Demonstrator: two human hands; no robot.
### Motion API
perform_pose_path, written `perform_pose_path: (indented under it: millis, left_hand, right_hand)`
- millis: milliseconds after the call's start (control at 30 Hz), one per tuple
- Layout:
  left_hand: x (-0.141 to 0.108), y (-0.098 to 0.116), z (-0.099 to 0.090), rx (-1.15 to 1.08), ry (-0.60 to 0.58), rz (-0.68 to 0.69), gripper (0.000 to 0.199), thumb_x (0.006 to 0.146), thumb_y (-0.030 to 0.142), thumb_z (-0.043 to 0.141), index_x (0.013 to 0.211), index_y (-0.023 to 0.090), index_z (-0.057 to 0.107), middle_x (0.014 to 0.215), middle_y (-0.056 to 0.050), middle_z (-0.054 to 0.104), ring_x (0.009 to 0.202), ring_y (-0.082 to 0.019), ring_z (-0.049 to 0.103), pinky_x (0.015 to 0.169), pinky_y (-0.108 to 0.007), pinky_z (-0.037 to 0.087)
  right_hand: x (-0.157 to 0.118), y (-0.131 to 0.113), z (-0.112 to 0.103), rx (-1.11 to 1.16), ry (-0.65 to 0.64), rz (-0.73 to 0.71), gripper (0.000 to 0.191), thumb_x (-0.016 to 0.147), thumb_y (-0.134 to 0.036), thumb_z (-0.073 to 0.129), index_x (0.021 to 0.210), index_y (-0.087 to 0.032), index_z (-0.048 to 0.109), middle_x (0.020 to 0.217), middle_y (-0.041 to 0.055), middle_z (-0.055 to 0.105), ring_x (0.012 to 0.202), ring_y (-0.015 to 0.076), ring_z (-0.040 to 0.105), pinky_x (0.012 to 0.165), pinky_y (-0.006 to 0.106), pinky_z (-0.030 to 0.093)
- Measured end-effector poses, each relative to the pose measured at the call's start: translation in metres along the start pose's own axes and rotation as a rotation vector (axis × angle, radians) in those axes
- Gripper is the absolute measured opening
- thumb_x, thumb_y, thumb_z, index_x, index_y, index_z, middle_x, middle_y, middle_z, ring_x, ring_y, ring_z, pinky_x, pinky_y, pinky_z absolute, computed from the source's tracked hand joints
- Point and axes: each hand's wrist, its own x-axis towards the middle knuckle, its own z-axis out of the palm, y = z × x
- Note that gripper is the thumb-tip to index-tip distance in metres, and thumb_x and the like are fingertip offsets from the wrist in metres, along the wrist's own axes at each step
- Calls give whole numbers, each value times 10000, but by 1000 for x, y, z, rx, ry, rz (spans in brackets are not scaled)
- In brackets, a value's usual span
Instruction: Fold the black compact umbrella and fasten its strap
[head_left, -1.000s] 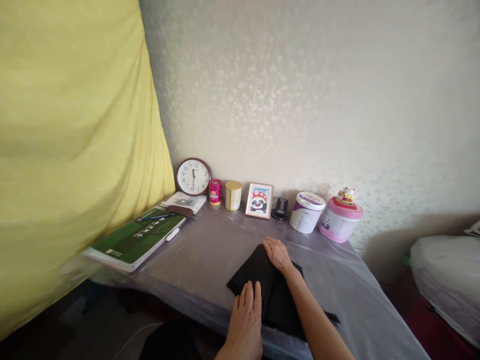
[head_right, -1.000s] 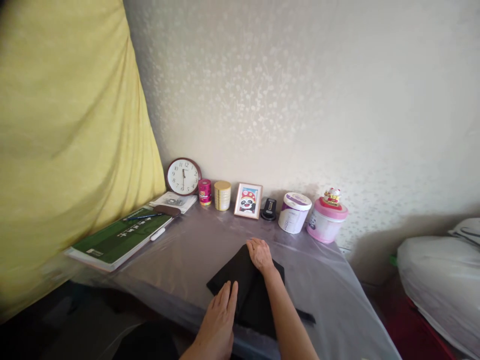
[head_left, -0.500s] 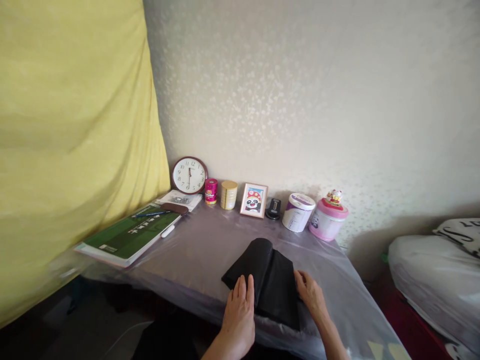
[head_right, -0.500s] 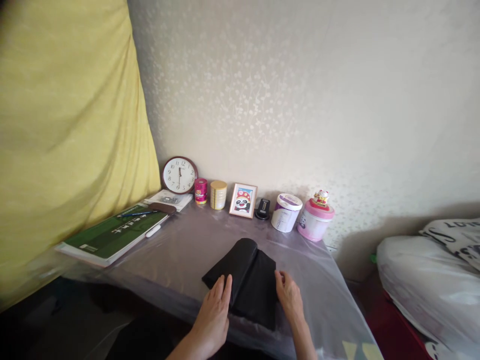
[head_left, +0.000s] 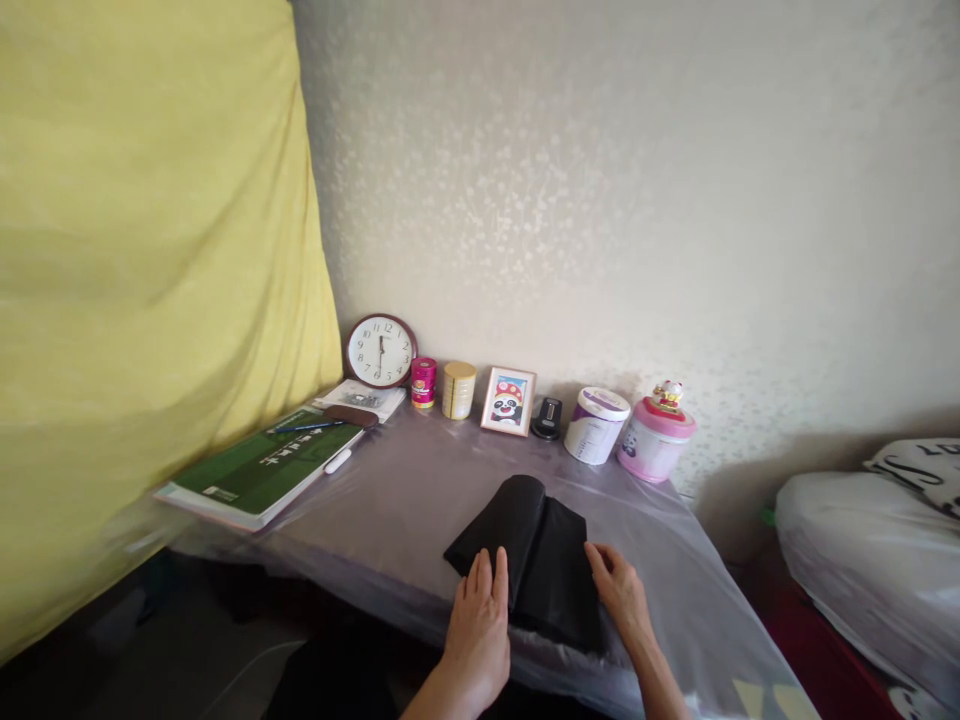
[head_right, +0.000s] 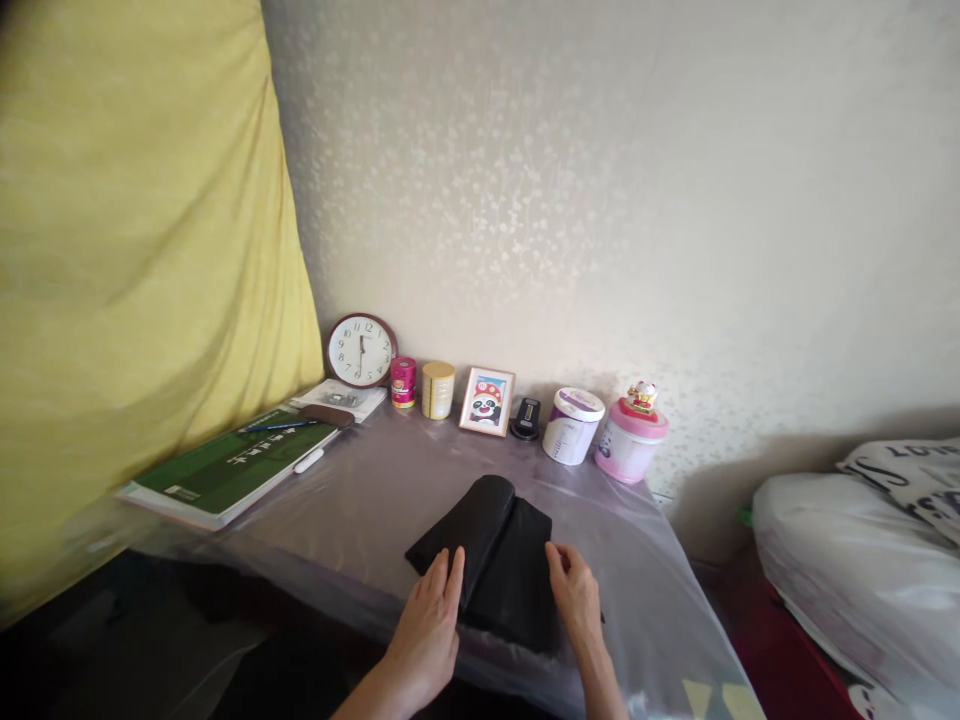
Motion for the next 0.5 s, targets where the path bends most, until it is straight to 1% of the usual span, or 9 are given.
perform_pose_path:
  millis: [200,300,367,433,500]
  left_hand:
    - [-1,0,1,8,2,-15,873,614,103,413,1385,132,3,1436,-158,184,1303,-274,208,1012,-401,270]
    - [-1,0,1,-12,16,-6,854,634,111,405,1385,137,-1,1439,-151,179,1306,-272,199,1015,-404,267]
    - [-1,1,-3,-16,5,-8,856,630,101,406,1385,134,4,1440,-152,175,1308,-269,196,1018,-399,265]
    - [-2,4,-9,-6,-37,-29,881,600,73,414,1384,118,14,1438,-160,173,1307,-270,199,1023,-394,262]
    - [-3,7,-16,0,-74,-48,903,573,46,418,1382,107,20,1438,-165,168,1308,-269,195,1030,-388,255]
  right_hand:
    - [3,-3,2,114,-109,77,438,711,-563,416,768,-190,638,594,25,630,570,199,601,492,274,436]
    - [6,-2,5,79,-95,70,432,682,-573,447,729,-188,638,630,39,643,617,212,611,532,285,447]
    - [7,0,7,57,-70,55,404,666,-560,475,689,-190,636,647,47,652,647,218,616,569,292,452]
    - [7,0,8,88,-80,42,389,669,-548,483,665,-191,636,617,38,646,635,216,614,556,288,453]
    - [5,-3,7,179,-121,32,408,685,-554,475,675,-183,646,590,28,638,615,211,611,525,278,454]
